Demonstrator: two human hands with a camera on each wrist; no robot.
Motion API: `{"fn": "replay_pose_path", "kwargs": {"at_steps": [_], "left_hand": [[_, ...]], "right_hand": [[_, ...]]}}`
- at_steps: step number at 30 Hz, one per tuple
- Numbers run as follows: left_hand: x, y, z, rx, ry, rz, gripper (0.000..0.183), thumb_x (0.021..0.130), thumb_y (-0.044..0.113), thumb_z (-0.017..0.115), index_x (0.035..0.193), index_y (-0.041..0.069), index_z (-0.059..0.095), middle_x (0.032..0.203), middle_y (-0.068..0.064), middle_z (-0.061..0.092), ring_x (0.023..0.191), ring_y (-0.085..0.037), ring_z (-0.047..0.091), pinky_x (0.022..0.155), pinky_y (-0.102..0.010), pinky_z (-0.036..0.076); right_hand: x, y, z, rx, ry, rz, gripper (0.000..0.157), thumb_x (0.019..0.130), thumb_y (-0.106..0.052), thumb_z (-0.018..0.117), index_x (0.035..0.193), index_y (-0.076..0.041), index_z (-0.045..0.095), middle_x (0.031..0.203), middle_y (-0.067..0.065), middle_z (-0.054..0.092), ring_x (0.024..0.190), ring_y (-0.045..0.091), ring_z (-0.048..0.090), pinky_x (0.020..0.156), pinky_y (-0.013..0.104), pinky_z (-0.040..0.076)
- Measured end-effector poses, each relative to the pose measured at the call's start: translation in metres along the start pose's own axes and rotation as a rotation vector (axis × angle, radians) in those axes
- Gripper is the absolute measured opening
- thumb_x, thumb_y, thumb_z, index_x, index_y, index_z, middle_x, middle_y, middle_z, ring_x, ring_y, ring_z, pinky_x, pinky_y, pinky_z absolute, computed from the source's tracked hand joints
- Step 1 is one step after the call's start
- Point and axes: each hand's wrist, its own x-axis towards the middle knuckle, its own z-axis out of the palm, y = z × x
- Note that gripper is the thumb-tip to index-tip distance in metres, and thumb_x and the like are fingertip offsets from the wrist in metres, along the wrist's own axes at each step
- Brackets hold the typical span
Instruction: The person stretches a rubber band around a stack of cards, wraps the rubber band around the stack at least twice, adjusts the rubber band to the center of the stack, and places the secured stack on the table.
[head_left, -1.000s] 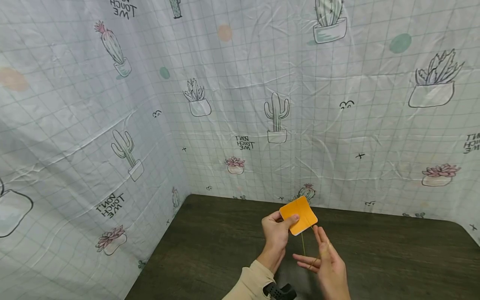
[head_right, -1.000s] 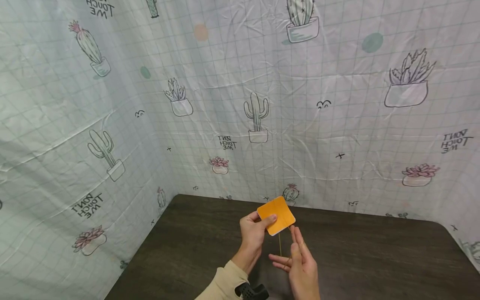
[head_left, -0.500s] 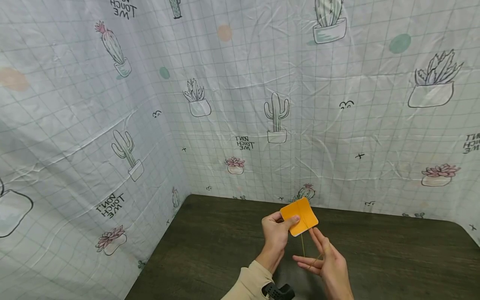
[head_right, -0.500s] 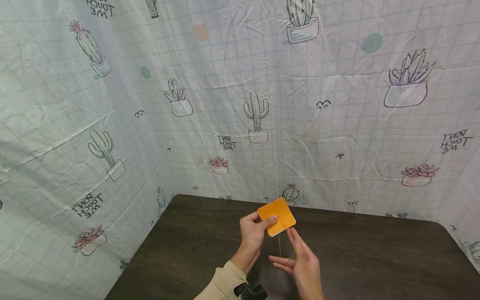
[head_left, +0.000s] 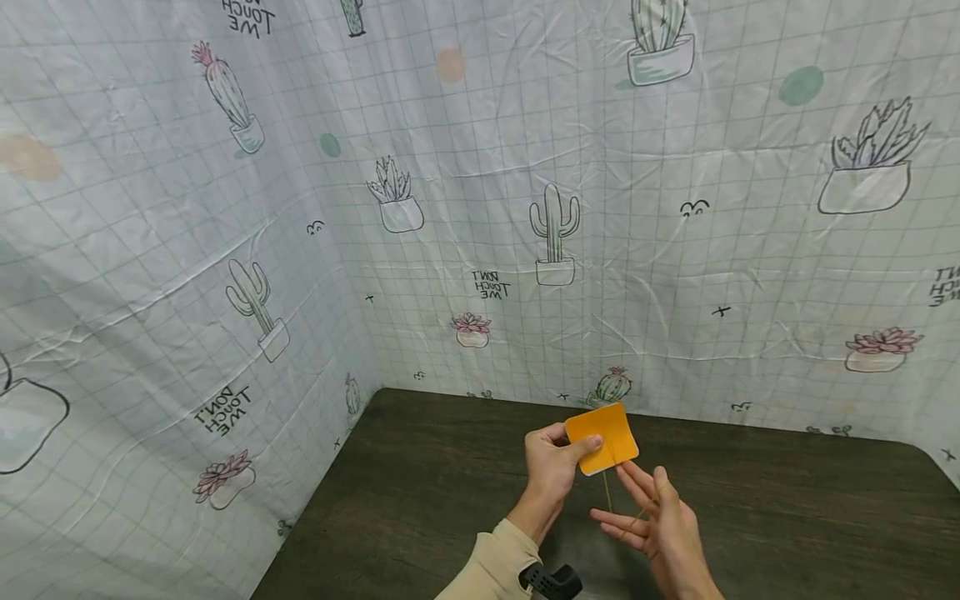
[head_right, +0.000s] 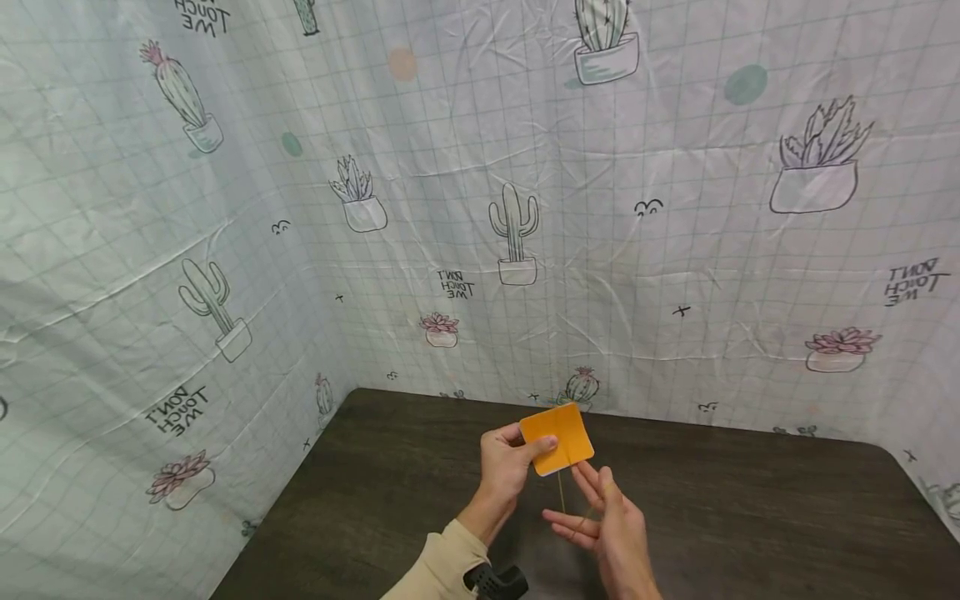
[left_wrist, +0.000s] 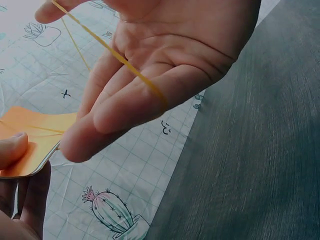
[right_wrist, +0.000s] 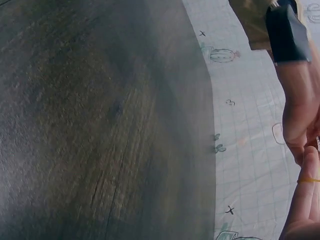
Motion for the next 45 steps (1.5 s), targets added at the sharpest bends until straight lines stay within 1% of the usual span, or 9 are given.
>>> {"fn": "replay_pose_path", "kwargs": {"at_steps": [9, 16, 24, 28, 31, 34, 38, 42, 45], "left_hand": [[0.000, -0.001, -0.005, 0.011, -0.073, 0.048, 0.015, 0.077, 0.002, 0.085, 0.090, -0.004, 0.079, 0.082, -0.010, 0.074, 0.070, -0.014, 0.069, 0.062, -0.028, 0.059], [-0.002, -0.002, -0.009, -0.005, -0.125, 0.068, 0.014, 0.078, 0.001, 0.085, 0.089, -0.005, 0.078, 0.081, -0.011, 0.074, 0.070, -0.013, 0.070, 0.063, -0.028, 0.059], [-0.001, 0.000, -0.016, -0.019, -0.254, 0.063, 0.016, 0.081, 0.004, 0.084, 0.090, -0.007, 0.077, 0.085, -0.008, 0.074, 0.076, -0.015, 0.071, 0.068, -0.031, 0.060], [-0.001, 0.001, -0.019, 0.008, -0.306, 0.076, 0.017, 0.082, 0.004, 0.083, 0.089, -0.009, 0.076, 0.084, -0.007, 0.073, 0.076, -0.011, 0.069, 0.068, -0.029, 0.060], [0.000, 0.001, -0.021, 0.039, -0.337, 0.082, 0.015, 0.081, 0.001, 0.083, 0.089, -0.010, 0.076, 0.083, -0.007, 0.072, 0.076, -0.008, 0.067, 0.067, -0.027, 0.059], [-0.001, 0.001, -0.023, 0.066, -0.377, 0.094, 0.014, 0.081, -0.002, 0.082, 0.091, -0.010, 0.076, 0.082, -0.008, 0.071, 0.075, -0.007, 0.066, 0.067, -0.027, 0.059], [0.000, 0.000, -0.024, 0.089, -0.445, 0.113, 0.013, 0.081, -0.003, 0.081, 0.091, -0.010, 0.076, 0.080, -0.011, 0.068, 0.074, -0.006, 0.063, 0.065, -0.025, 0.058], [0.001, -0.001, -0.023, 0.097, -0.505, 0.128, 0.011, 0.080, -0.005, 0.081, 0.088, -0.011, 0.076, 0.079, -0.013, 0.066, 0.072, -0.005, 0.061, 0.062, -0.022, 0.056], [0.002, -0.001, -0.023, 0.093, -0.536, 0.151, 0.011, 0.080, -0.006, 0.081, 0.087, -0.012, 0.075, 0.078, -0.013, 0.067, 0.071, -0.004, 0.061, 0.061, -0.022, 0.056]], "right_hand": [[0.007, -0.001, -0.009, 0.028, -0.034, 0.034, 0.090, 0.102, -0.066, 0.026, 0.156, 0.007, 0.020, 0.155, 0.023, 0.027, 0.100, 0.042, 0.069, 0.088, 0.049, 0.056], [0.011, 0.000, -0.013, 0.029, -0.049, 0.068, 0.094, 0.102, -0.068, 0.026, 0.154, 0.011, 0.020, 0.155, 0.029, 0.025, 0.101, 0.043, 0.069, 0.088, 0.050, 0.055], [0.013, -0.002, -0.017, -0.003, -0.094, 0.081, 0.098, 0.101, -0.069, 0.022, 0.153, 0.014, 0.012, 0.154, 0.033, 0.022, 0.100, 0.042, 0.070, 0.089, 0.050, 0.055], [0.015, -0.001, -0.020, -0.037, -0.113, 0.096, 0.099, 0.101, -0.069, 0.022, 0.153, 0.015, 0.011, 0.152, 0.036, 0.024, 0.099, 0.041, 0.070, 0.089, 0.051, 0.054], [0.016, -0.001, -0.024, -0.070, -0.131, 0.097, 0.097, 0.102, -0.066, 0.022, 0.152, 0.016, 0.013, 0.149, 0.038, 0.031, 0.098, 0.042, 0.070, 0.089, 0.053, 0.054], [0.018, -0.003, -0.028, -0.095, -0.160, 0.097, 0.093, 0.104, -0.063, 0.023, 0.150, 0.017, 0.020, 0.143, 0.036, 0.045, 0.097, 0.043, 0.070, 0.089, 0.054, 0.054], [0.020, -0.007, -0.031, -0.103, -0.169, 0.108, 0.087, 0.104, -0.062, 0.029, 0.147, 0.014, 0.031, 0.129, 0.025, 0.062, 0.094, 0.045, 0.070, 0.086, 0.055, 0.054], [0.020, -0.010, -0.034, -0.112, -0.184, 0.109, 0.080, 0.104, -0.060, 0.032, 0.142, 0.010, 0.040, 0.115, 0.015, 0.070, 0.091, 0.048, 0.070, 0.083, 0.055, 0.056], [0.021, -0.011, -0.037, -0.129, -0.212, 0.117, 0.077, 0.104, -0.059, 0.030, 0.138, 0.009, 0.044, 0.110, 0.014, 0.072, 0.090, 0.047, 0.070, 0.081, 0.054, 0.056]]}}
